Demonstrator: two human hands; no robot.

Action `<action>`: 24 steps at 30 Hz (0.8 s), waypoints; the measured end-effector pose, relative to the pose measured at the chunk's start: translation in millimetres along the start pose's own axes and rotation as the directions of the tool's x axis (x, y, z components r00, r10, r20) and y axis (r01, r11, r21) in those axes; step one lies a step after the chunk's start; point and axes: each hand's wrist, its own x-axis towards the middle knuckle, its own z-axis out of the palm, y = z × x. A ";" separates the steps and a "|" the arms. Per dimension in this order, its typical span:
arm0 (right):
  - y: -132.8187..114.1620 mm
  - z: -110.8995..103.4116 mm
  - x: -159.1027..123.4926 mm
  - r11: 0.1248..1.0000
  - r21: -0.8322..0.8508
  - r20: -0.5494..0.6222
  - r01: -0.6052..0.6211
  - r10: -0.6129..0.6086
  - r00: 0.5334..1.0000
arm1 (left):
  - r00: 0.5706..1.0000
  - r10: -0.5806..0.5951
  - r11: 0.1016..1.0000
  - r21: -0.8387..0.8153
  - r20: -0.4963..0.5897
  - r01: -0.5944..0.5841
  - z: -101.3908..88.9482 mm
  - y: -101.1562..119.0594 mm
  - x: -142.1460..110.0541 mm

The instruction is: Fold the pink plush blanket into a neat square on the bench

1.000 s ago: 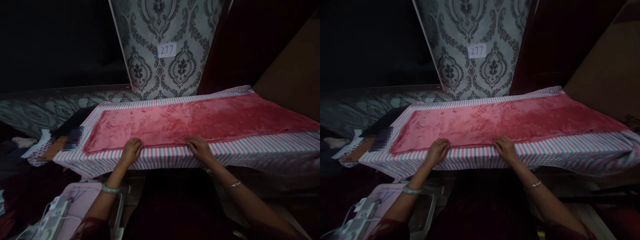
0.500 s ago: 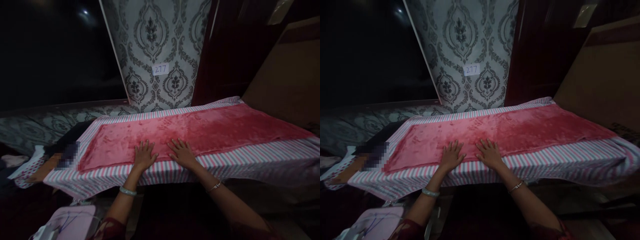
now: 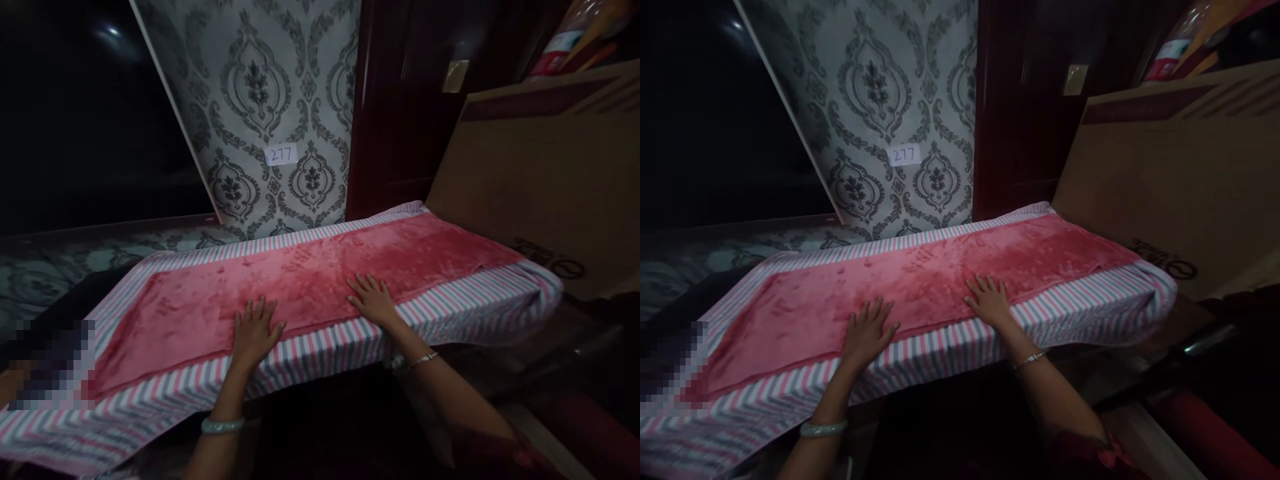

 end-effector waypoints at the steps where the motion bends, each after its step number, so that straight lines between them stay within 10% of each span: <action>1: 0.0 2.7 -1.3 1.000 0.012 -0.020 -0.001 0.001 1.000 | 1.000 -0.002 1.000 -0.005 -0.002 0.002 0.1 0.1 0.3; 11: 37.3 -5.9 -27.5 0.930 0.300 -0.273 0.212 -0.129 0.953 | 0.984 0.096 0.994 -0.043 -0.147 -0.103 1.0 -2.9 -4.4; 24: 50.9 -22.3 -34.1 0.980 0.016 -0.103 0.199 -0.196 0.975 | 0.906 0.261 0.937 -0.138 -0.332 -0.320 19.1 -13.2 -2.3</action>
